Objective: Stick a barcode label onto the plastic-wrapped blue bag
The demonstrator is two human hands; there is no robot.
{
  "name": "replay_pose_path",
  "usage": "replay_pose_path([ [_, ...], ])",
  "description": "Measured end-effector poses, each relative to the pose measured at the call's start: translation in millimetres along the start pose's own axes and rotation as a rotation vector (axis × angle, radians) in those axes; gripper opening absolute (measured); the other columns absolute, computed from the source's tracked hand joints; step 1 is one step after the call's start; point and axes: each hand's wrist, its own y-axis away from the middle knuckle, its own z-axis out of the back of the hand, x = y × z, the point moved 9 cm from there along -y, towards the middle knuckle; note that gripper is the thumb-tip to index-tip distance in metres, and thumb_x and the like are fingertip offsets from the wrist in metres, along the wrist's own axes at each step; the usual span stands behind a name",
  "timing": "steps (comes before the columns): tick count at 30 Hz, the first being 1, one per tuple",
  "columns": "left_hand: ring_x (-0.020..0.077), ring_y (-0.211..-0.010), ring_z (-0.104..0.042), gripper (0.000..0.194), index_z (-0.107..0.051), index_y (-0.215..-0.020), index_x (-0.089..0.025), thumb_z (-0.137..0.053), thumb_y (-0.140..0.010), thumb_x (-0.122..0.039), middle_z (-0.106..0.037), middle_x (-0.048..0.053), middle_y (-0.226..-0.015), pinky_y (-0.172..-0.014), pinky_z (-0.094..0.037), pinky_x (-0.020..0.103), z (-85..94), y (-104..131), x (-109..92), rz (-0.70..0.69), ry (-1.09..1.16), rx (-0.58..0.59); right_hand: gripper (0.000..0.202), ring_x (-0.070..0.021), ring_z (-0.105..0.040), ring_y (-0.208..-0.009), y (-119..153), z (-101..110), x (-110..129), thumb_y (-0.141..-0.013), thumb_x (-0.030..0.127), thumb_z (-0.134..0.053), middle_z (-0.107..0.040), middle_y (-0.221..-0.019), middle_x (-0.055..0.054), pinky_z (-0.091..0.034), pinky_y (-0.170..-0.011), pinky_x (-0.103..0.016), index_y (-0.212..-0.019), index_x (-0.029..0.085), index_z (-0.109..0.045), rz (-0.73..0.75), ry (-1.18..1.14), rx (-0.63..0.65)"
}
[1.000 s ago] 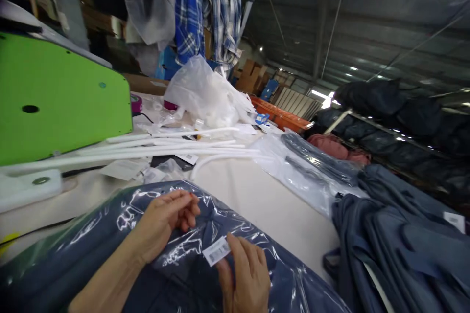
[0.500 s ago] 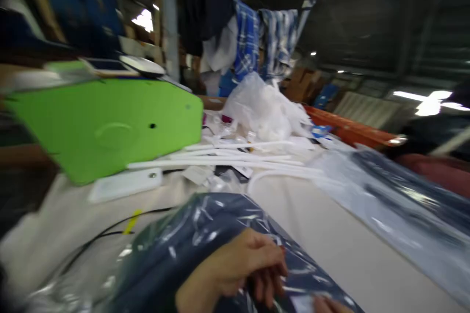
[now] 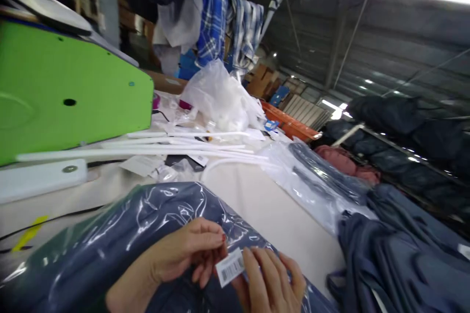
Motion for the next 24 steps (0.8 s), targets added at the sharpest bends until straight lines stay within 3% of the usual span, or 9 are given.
replay_pose_path([
  [3, 0.0070, -0.036, -0.052, 0.040, -0.060, -0.067, -0.011, -0.071, -0.060, -0.049, -0.061, 0.004, -0.055, -0.030, -0.032, 0.011, -4.6, -1, 1, 0.006, -0.021, 0.032, 0.018, -0.0213, -0.068, -0.071, -1, -4, 3, -0.093, 0.029, -0.054, -0.072, -0.077, -0.010, -0.041, -0.076, -0.042, -0.096, 0.013, -0.062, 0.013, -0.002, 0.051],
  [9, 0.0066, -0.034, -0.050, 0.027, -0.059, -0.067, -0.012, -0.068, -0.058, -0.036, -0.059, 0.002, -0.052, -0.030, -0.031, 0.010, -8.3, 1, 1, 0.008, -0.031, 0.035, 0.018, -0.0206, -0.068, -0.072, 0, -6, 5, -0.091, 0.031, -0.057, -0.072, -0.077, -0.009, -0.040, -0.078, -0.041, -0.096, 0.014, -0.062, 0.000, -0.018, 0.030],
  [24, 0.0061, -0.033, -0.046, 0.020, -0.059, -0.068, -0.013, -0.064, -0.057, -0.028, -0.058, 0.001, -0.049, -0.030, -0.030, 0.010, -8.5, 0, 3, 0.011, -0.057, 0.055, 0.035, -0.0186, -0.066, -0.079, 12, -24, 0, -0.095, 0.042, -0.049, -0.070, -0.082, -0.010, -0.041, -0.081, -0.038, -0.101, 0.010, -0.060, -0.037, -0.144, 0.059],
])
